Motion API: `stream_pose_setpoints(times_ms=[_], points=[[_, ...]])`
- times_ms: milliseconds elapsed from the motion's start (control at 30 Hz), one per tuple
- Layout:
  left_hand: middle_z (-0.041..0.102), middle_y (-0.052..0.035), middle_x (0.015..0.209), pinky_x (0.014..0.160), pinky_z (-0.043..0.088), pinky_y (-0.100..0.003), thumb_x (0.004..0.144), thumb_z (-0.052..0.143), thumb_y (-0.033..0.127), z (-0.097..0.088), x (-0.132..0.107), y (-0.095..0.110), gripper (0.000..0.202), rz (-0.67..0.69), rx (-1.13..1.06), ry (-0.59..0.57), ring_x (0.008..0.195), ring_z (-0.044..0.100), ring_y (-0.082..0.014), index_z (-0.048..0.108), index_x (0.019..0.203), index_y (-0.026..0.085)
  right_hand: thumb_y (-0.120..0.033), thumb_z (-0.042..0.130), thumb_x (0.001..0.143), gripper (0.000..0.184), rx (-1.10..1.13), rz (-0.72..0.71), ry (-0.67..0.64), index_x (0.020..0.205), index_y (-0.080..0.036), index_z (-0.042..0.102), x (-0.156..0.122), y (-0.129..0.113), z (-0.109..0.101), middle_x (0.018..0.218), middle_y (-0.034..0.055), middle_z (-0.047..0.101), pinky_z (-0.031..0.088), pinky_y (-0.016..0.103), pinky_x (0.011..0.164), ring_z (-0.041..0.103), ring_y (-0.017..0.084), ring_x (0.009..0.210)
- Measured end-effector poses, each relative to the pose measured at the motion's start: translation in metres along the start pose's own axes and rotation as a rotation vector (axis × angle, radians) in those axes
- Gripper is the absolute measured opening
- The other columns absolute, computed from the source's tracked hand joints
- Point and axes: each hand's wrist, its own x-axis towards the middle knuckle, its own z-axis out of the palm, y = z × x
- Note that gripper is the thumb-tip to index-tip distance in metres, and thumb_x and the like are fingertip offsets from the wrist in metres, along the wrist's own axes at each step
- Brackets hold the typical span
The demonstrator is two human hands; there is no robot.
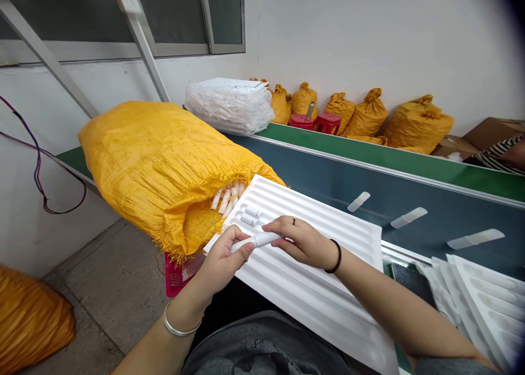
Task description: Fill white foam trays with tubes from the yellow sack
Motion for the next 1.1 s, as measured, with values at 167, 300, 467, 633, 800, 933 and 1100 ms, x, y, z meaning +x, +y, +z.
stream_pose_setpoints(times_ms=[167,300,467,633,800,933,1100], points=[[0.046,0.0069,0.060,0.048,0.028,-0.020,0.081,0.060,0.051,0.009,-0.002,-0.001,0.034,-0.025,0.064,-0.042,0.050,0.037,-0.0081,0.045,0.085,0.021,-0.031,0.048,0.095,0.031,-0.139,0.001,-0.048,0.121,-0.015,0.056,-0.003,-0.003,0.005,0.095,0.0110,0.064,0.050,0.031,0.081,0.060,0.019,0.089],[0.064,-0.0074,0.104,0.072,0.046,-0.028,0.083,0.060,0.047,-0.007,0.017,0.001,0.044,0.065,0.463,-0.021,0.086,0.060,-0.0191,0.047,0.116,0.020,-0.032,0.059,0.087,0.020,-0.503,0.437,-0.086,0.097,-0.017,0.068,0.002,0.034,-0.007,0.095,0.0110,0.066,0.044,0.035,0.088,0.059,0.023,0.091],[0.063,-0.0173,0.115,0.091,0.042,-0.036,0.089,0.042,0.023,-0.076,0.080,-0.002,0.027,0.067,1.073,0.393,0.107,0.058,-0.0277,0.058,0.108,0.012,-0.021,0.048,0.092,0.026,-0.676,0.950,0.072,0.108,-0.006,0.061,-0.012,0.122,-0.057,0.097,0.0176,0.064,0.046,0.035,0.076,0.061,0.025,0.089],[0.068,-0.0166,0.093,0.081,0.044,-0.035,0.085,0.046,0.020,-0.115,0.133,-0.015,0.017,-0.026,1.201,0.453,0.089,0.063,-0.0266,0.061,0.088,0.012,-0.035,0.051,0.095,0.027,-0.595,1.187,-0.094,0.099,-0.011,0.062,-0.041,0.168,-0.079,0.091,0.0050,0.063,0.053,0.028,0.069,0.063,0.014,0.079],[0.068,-0.0201,0.092,0.076,0.044,-0.036,0.086,0.049,0.028,-0.115,0.153,-0.024,0.020,-0.080,1.268,0.517,0.086,0.064,-0.0290,0.057,0.094,0.012,-0.034,0.053,0.094,0.023,-0.607,1.163,-0.146,0.100,-0.014,0.063,-0.041,0.153,-0.095,0.097,0.0059,0.064,0.053,0.028,0.072,0.062,0.013,0.082],[0.067,-0.0217,0.088,0.073,0.045,-0.038,0.079,0.057,0.024,-0.115,0.151,-0.023,0.031,-0.089,1.276,0.540,0.084,0.064,-0.0322,0.052,0.105,0.008,-0.025,0.055,0.091,0.022,-0.608,1.036,-0.151,0.077,-0.013,0.067,-0.011,0.111,-0.078,0.078,0.0097,0.067,0.048,0.028,0.067,0.063,0.016,0.072],[0.065,-0.0174,0.096,0.085,0.043,-0.042,0.072,0.058,0.015,-0.116,0.126,-0.013,0.024,0.072,1.254,0.564,0.095,0.060,-0.0328,0.057,0.096,0.012,-0.018,0.047,0.091,0.026,-0.481,0.751,-0.243,0.084,-0.017,0.072,0.039,0.072,0.008,0.092,0.0084,0.071,0.045,0.024,0.079,0.065,0.018,0.088]])
